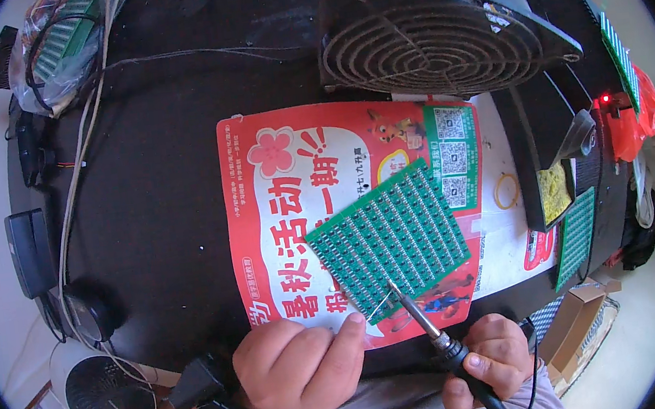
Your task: The recorder is soldering small electronic components onto a green PCB at a workbench.
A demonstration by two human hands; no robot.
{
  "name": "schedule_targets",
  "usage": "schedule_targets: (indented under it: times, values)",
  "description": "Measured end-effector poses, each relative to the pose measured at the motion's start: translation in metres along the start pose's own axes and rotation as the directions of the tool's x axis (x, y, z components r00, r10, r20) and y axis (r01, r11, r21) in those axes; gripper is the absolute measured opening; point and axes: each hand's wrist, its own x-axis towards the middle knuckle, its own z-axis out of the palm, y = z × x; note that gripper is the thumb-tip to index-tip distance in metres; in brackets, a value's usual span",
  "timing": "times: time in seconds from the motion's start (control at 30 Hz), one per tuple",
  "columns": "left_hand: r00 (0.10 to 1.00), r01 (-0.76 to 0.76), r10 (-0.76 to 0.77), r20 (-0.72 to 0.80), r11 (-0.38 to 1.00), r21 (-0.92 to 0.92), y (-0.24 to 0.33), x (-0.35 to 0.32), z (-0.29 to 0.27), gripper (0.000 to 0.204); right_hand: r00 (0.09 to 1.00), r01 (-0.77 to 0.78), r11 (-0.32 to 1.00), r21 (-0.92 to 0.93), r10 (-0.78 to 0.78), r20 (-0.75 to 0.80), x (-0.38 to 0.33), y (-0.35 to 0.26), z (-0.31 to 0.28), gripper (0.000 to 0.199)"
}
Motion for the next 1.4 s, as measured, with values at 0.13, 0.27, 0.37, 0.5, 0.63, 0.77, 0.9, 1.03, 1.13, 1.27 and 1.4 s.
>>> schedule_targets:
  times: [0.13, 0.27, 0.37, 0.5, 0.63, 0.77, 0.9, 1.03, 1.13, 1.27, 1.4]
  values:
    - [0.999, -0.018, 0.02, -0.038, 0.999, 0.048, -0.001, -0.001, 0.005, 0.015, 1.0, -0.022, 1.0, 0.002, 0.022, 0.019, 0.001, -0.002, -0.002, 0.032]
    - [0.998, -0.036, 0.04, -0.056, 0.996, 0.078, -0.003, -0.002, 0.006, 0.014, 1.0, -0.021, 1.0, -0.01, 0.022, 0.017, 0.003, -0.003, -0.002, 0.033]
    - [0.998, -0.034, 0.038, -0.049, 0.997, 0.076, -0.002, -0.002, 0.007, 0.015, 1.0, -0.024, 1.0, -0.014, 0.024, 0.014, 0.0, -0.003, -0.003, 0.033]
    - [0.999, -0.046, 0.047, -0.025, 0.997, 0.058, -0.002, -0.002, 0.007, 0.019, 1.0, -0.02, 1.0, 0.014, 0.02, -0.017, -0.002, -0.002, -0.001, 0.033]
    - [0.997, -0.057, 0.057, 0.045, 0.998, -0.005, -0.003, -0.001, 0.001, 0.027, 0.999, -0.02, 1.0, 0.011, 0.021, -0.037, -0.002, -0.001, 0.001, 0.032]
    - [0.997, -0.05, 0.051, 0.053, 0.999, -0.007, -0.003, -0.002, 0.001, 0.026, 0.999, -0.018, 1.0, 0.022, 0.019, -0.025, -0.005, -0.001, -0.002, 0.03]
    - [0.999, 0.034, -0.034, -0.007, 0.998, -0.062, 0.001, 0.003, 0.001, 0.02, 0.996, 0.018, 0.999, 0.039, -0.015, -0.092, -0.022, 0.006, -0.004, 0.029]
    - [0.976, 0.203, -0.212, -0.058, 0.969, -0.139, 0.005, 0.007, -0.005, 0.017, 0.996, 0.001, 1.0, 0.031, 0.002, -0.084, -0.002, 0.0, 0.0, 0.027]
    - [0.976, 0.204, -0.209, -0.056, 0.975, -0.093, 0.003, 0.005, -0.012, 0.021, 0.994, 0.01, 0.999, 0.033, -0.006, -0.113, -0.002, 0.0, 0.002, 0.026]
    - [0.987, 0.145, -0.13, 0.092, 0.972, -0.183, 0.006, -0.007, -0.006, 0.021, 0.954, 0.105, 0.993, 0.053, -0.085, -0.288, -0.015, 0.008, 0.005, 0.025]
    - [0.994, 0.107, -0.105, 0.034, 0.991, -0.085, 0.016, 0.0, -0.006, 0.022, 0.895, 0.039, 0.997, 0.068, -0.005, -0.446, -0.013, 0.003, 0.0, 0.027]
